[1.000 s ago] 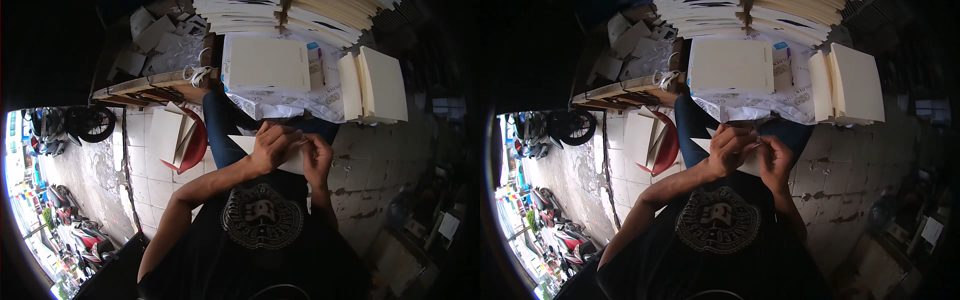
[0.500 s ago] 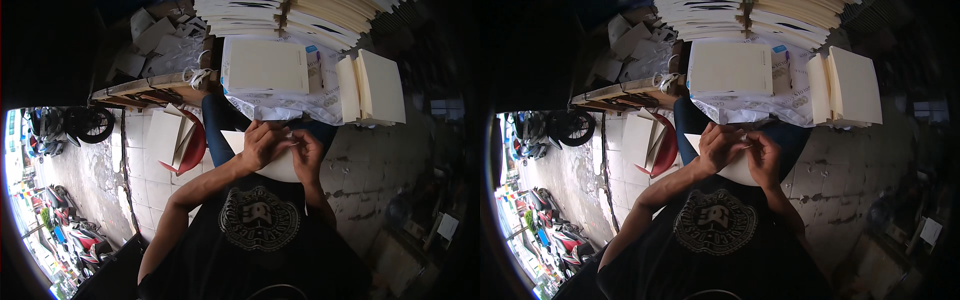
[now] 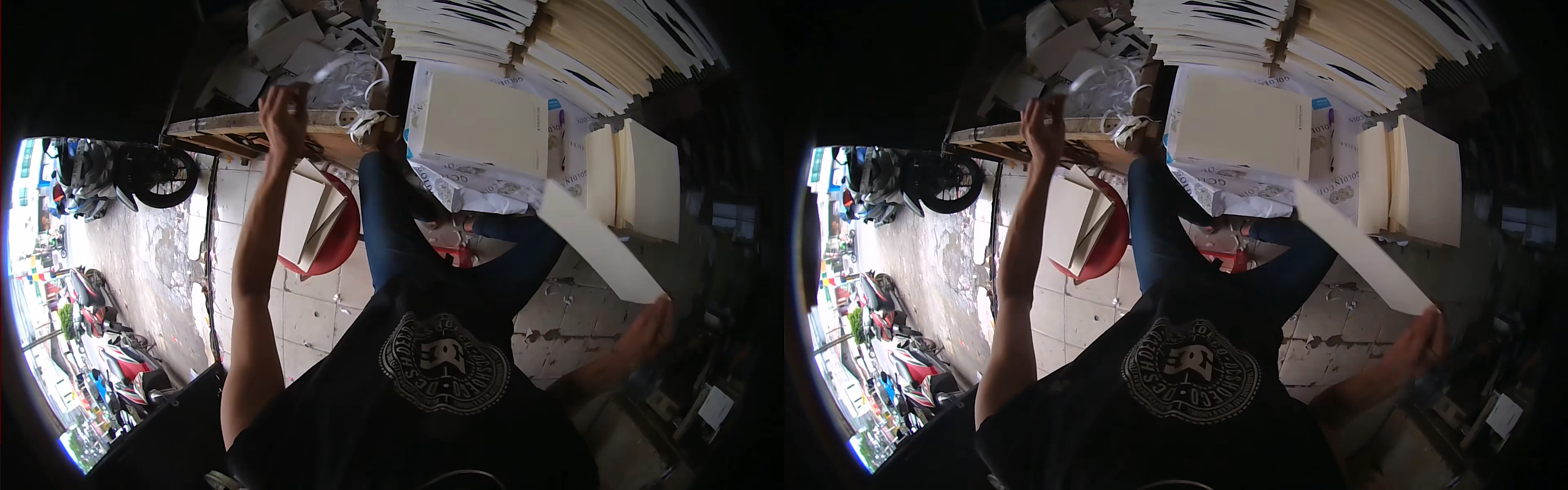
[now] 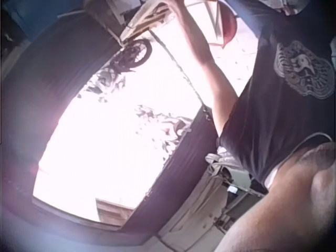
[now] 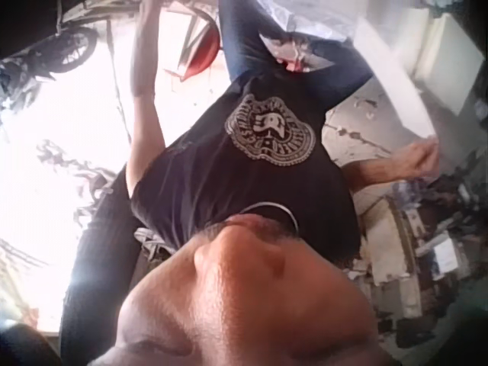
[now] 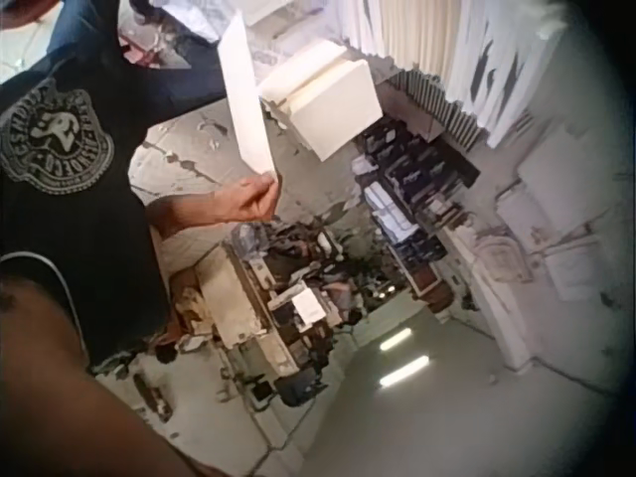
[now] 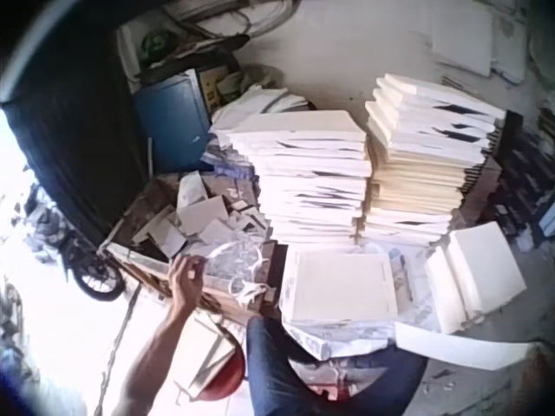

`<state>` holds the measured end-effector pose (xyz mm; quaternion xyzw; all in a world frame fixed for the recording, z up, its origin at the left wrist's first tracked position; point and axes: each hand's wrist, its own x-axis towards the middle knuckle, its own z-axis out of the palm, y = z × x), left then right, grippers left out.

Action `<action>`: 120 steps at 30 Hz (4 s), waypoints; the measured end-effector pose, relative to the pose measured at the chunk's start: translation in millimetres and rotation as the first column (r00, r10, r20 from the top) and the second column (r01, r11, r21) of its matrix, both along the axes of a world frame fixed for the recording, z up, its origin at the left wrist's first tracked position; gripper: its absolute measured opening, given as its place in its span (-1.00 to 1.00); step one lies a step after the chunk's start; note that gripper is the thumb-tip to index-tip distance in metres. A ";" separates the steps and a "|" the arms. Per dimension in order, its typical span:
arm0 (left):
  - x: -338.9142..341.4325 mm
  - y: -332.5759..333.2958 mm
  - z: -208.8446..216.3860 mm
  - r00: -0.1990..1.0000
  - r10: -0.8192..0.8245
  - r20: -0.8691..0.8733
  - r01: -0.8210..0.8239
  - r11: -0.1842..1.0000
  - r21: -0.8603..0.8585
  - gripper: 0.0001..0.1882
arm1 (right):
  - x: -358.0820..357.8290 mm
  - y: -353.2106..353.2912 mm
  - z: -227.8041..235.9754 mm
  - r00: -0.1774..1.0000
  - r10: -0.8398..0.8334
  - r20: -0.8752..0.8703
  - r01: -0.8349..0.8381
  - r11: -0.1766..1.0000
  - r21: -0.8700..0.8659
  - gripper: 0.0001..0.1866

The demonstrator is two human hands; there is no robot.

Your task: The person folds sheets of paper in half by hand and stacks the folded papers onto a stool.

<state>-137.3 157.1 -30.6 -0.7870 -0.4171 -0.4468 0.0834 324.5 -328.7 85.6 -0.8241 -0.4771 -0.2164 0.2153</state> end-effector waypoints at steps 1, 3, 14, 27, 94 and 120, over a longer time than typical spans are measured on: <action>-31.5 35.1 -10.9 0.999 0.037 -0.024 -0.038 0.998 -0.059 -0.85 | 1.9 -5.2 7.0 0.951 -0.076 0.301 0.084 0.996 -0.017 -0.71; -48.8 57.0 -41.7 0.998 0.057 -0.038 -0.061 0.990 -0.127 -0.81 | -5.1 -6.9 18.9 0.908 -0.167 0.383 0.182 0.983 -0.003 -0.65; -147.3 -36.8 -200.9 0.809 0.322 -0.492 -0.578 0.277 -0.768 -0.18 | -19.5 23.7 35.1 0.865 0.418 -0.279 -0.254 0.842 0.476 -0.62; -142.0 -75.8 -204.7 0.899 0.099 -0.426 -0.388 0.632 -0.671 -0.30 | 1.8 27.2 20.8 0.957 0.173 -0.231 -0.114 0.962 0.247 -0.81; 120.3 -121.7 -3.4 0.921 -0.004 0.391 0.373 0.310 -0.875 -0.59 | -50.7 241.8 -143.1 0.354 0.419 -0.836 -0.072 0.904 0.422 -0.82; 126.7 -128.2 -20.9 0.920 0.119 0.374 0.296 0.416 -0.860 -0.56 | -36.0 240.4 -155.2 0.760 0.355 -0.544 -0.218 0.928 0.302 -0.73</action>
